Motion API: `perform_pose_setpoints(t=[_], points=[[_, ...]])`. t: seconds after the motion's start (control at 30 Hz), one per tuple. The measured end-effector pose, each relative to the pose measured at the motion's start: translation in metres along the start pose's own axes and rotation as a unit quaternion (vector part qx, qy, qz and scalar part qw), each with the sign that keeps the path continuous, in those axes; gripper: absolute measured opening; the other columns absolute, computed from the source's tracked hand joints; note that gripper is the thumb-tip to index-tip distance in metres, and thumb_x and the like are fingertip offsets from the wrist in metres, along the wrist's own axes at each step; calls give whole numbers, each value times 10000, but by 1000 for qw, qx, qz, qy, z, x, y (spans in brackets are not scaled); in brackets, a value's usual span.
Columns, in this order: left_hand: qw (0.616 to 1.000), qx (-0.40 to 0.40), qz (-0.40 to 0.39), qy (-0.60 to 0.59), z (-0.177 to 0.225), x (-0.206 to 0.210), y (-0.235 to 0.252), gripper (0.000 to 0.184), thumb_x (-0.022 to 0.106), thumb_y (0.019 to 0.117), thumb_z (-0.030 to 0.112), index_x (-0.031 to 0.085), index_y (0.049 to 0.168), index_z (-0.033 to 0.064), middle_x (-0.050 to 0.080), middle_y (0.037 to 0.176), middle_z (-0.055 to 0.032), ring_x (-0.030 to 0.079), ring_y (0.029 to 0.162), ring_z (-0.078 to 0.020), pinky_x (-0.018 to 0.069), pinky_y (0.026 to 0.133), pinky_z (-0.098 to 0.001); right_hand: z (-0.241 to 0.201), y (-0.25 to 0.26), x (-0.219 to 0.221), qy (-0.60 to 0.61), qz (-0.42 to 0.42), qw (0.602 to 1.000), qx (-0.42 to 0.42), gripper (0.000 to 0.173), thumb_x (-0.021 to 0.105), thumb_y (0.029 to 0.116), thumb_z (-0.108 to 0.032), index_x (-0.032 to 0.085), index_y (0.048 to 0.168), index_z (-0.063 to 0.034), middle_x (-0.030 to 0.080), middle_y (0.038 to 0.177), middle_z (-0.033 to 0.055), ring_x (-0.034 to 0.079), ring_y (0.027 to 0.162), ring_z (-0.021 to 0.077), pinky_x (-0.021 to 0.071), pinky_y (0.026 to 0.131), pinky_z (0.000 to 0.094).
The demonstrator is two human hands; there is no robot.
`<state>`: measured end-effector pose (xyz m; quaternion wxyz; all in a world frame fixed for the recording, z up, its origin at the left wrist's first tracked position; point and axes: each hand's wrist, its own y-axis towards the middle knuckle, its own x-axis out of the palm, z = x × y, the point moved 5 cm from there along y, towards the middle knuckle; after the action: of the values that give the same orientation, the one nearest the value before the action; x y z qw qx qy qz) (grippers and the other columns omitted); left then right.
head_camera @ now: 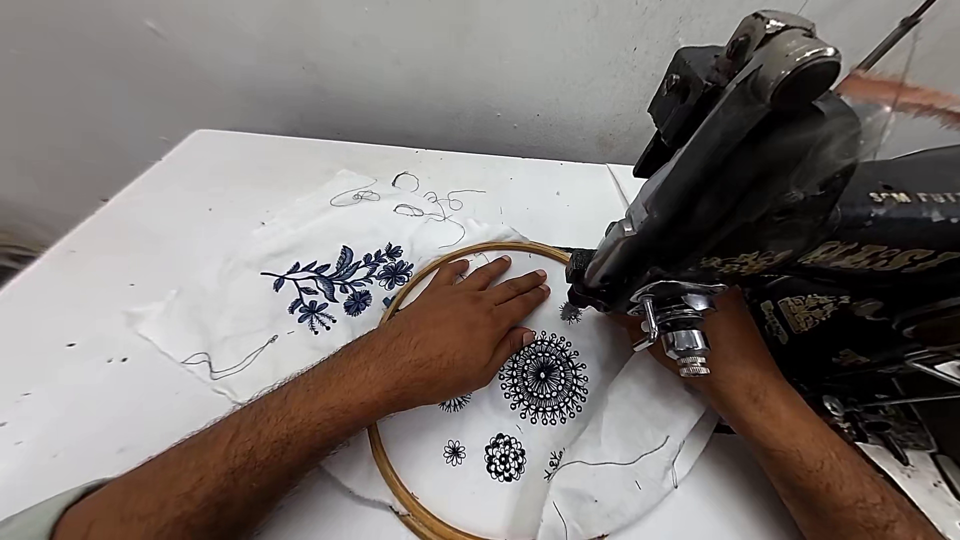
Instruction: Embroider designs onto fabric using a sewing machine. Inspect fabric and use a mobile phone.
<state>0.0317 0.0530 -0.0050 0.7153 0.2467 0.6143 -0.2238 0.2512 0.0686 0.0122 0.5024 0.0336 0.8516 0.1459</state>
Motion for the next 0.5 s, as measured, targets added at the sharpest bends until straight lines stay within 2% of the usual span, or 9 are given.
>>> perform_pose_setpoints(t=[0.13,0.3,0.37,0.5], points=[[1000,2,0,2,1,2,2,559,252,1097,443,485,1546,206,398,1637,61,335,1530,-272,280,1182,-638,1,0,-2,4,8,1000,-12,165,767,853,-108,674,936,0,663,857,163,662,809,293,515,704,521],[1000,2,-8,2,0,0,0,558,256,1096,443,487,1545,204,403,1634,57,349,1523,-275,296,1174,-637,4,3,3,-4,11,999,-32,227,806,812,-118,690,965,3,684,890,178,678,858,325,529,747,540],[1000,3,-1,2,-1,1,0,559,260,1096,444,492,1542,198,412,1630,51,354,1520,-282,296,1172,-642,2,1,1,0,3,1000,-26,220,806,834,-89,686,980,24,677,911,208,673,871,359,521,757,572],[1000,6,0,2,2,2,1,558,256,1097,434,486,1545,194,404,1635,47,337,1528,-283,283,1178,-644,1,1,-2,0,5,1000,-23,211,794,841,-96,682,981,15,677,907,198,674,863,341,523,744,562]])
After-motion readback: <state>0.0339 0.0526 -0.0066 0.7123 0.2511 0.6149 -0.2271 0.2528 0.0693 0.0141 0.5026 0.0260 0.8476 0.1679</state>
